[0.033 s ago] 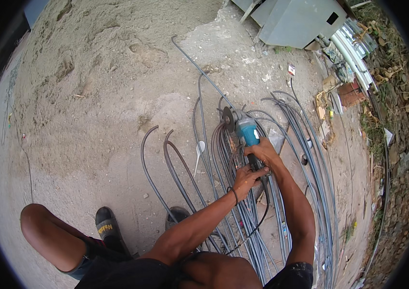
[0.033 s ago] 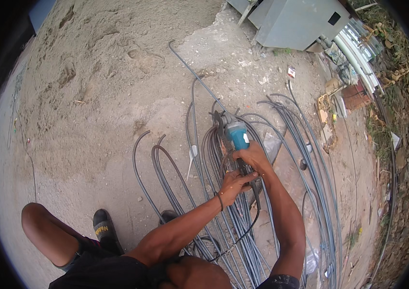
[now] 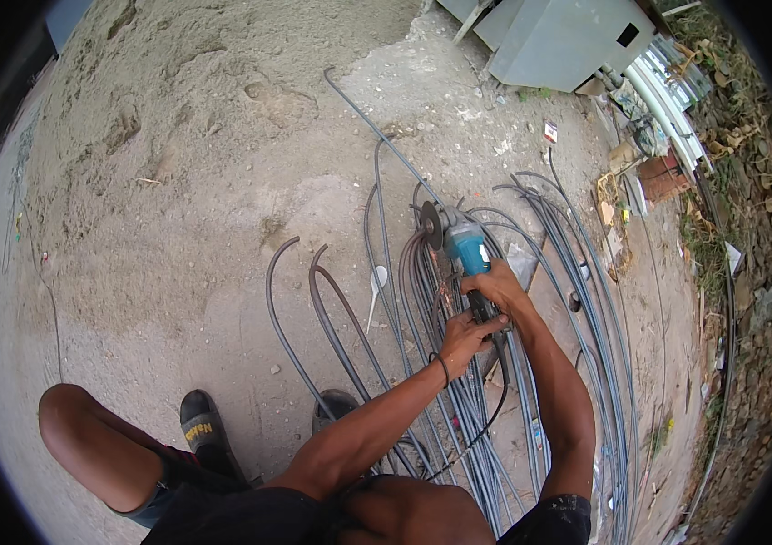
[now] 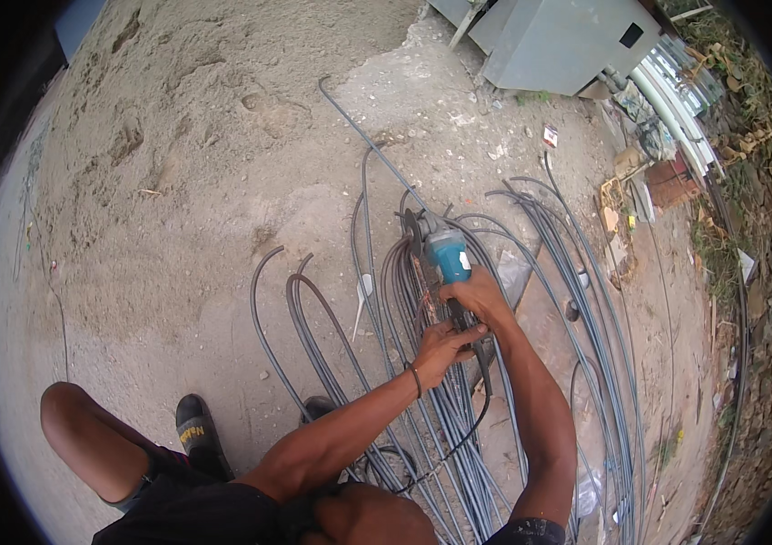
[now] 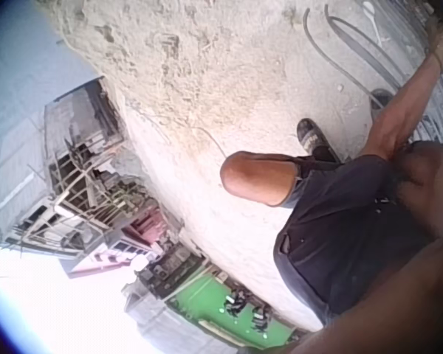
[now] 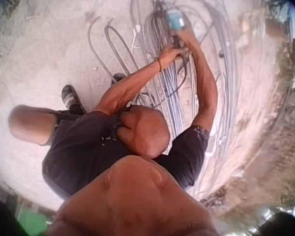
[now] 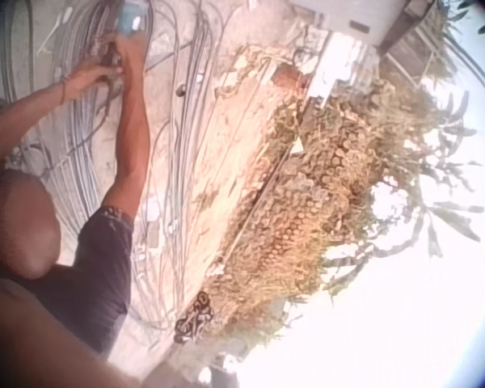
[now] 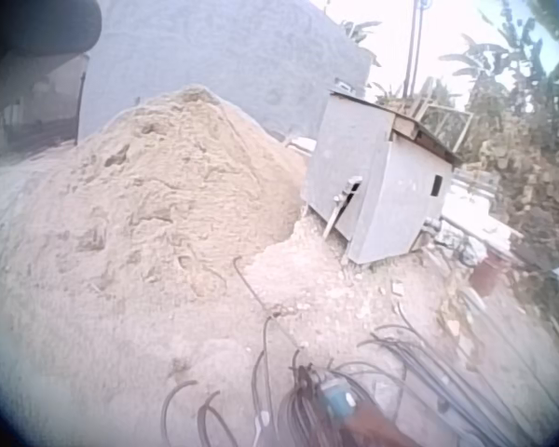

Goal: The person uses an angle grinder to cut through several metal rods while holding them against the ground.

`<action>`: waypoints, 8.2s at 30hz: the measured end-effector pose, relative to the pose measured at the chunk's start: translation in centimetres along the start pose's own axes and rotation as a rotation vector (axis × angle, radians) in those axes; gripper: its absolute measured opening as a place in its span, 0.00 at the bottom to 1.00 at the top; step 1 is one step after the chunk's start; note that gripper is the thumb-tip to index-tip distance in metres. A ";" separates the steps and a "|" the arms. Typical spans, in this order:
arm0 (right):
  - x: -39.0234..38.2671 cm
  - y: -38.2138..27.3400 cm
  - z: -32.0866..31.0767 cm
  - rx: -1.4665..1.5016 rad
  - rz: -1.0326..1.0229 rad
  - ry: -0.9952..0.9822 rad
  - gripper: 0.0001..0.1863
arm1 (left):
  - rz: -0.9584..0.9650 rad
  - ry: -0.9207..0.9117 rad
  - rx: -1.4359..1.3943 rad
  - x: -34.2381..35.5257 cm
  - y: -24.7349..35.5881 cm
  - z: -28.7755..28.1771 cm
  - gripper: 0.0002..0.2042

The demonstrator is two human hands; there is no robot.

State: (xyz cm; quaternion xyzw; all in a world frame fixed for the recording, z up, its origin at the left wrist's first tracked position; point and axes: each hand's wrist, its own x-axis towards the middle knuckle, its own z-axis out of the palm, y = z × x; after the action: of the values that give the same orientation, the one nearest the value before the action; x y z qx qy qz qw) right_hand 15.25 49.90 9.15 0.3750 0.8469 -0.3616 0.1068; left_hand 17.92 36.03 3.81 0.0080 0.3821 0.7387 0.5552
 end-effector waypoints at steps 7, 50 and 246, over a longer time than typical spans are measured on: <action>0.0 -0.3 0.0 0.006 -0.002 -0.003 0.19 | -0.004 0.014 0.001 0.0 0.1 -0.1 0.20; -0.1 -1.3 -0.1 0.010 0.046 0.016 0.22 | 0.003 0.027 -0.026 0.2 0.4 -0.1 0.19; 1.5 1.5 0.5 0.005 -0.023 0.054 0.33 | -0.024 0.034 0.016 1.0 -0.2 -0.6 0.16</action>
State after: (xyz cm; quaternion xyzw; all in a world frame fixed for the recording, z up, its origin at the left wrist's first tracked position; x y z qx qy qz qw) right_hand 15.28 51.06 7.32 0.3752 0.8527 -0.3549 0.0787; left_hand 17.48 36.54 2.87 -0.0048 0.3976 0.7289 0.5573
